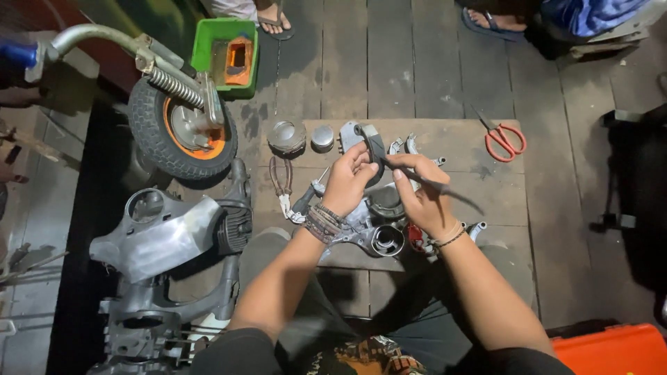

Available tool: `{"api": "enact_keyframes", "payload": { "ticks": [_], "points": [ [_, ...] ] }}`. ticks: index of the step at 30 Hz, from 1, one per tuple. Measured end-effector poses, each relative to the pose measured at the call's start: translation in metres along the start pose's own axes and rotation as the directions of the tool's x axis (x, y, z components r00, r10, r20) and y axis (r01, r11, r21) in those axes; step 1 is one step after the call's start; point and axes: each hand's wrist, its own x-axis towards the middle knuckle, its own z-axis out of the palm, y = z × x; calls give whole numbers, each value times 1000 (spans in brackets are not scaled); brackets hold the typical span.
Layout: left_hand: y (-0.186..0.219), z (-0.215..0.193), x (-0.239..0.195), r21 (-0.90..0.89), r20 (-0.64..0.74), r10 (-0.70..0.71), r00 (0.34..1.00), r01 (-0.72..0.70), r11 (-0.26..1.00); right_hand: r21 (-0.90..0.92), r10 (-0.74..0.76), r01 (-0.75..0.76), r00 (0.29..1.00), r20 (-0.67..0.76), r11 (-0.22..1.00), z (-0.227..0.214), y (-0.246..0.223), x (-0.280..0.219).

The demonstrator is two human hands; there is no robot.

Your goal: Cleaning and detailing motorcycle engine components using a handheld power tool.

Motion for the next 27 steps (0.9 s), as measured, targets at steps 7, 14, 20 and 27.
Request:
{"api": "enact_keyframes", "payload": {
  "ticks": [7,14,20,27],
  "points": [
    [-5,-3,3,-28,-31,4,1000,-5,1000,1,-34,34,999,-43,999,0,3,-2],
    [8,2,5,-68,-33,38,999,-40,997,4,-93,93,996,-18,996,-1,3,1],
    [-5,-6,10,-172,-89,53,995,-68,983,25,-156,157,986,-54,987,6,4,-1],
    [0,3,4,-127,-32,36,999,-40,991,-51,-168,170,985,40,984,4,3,1]
  ]
}}
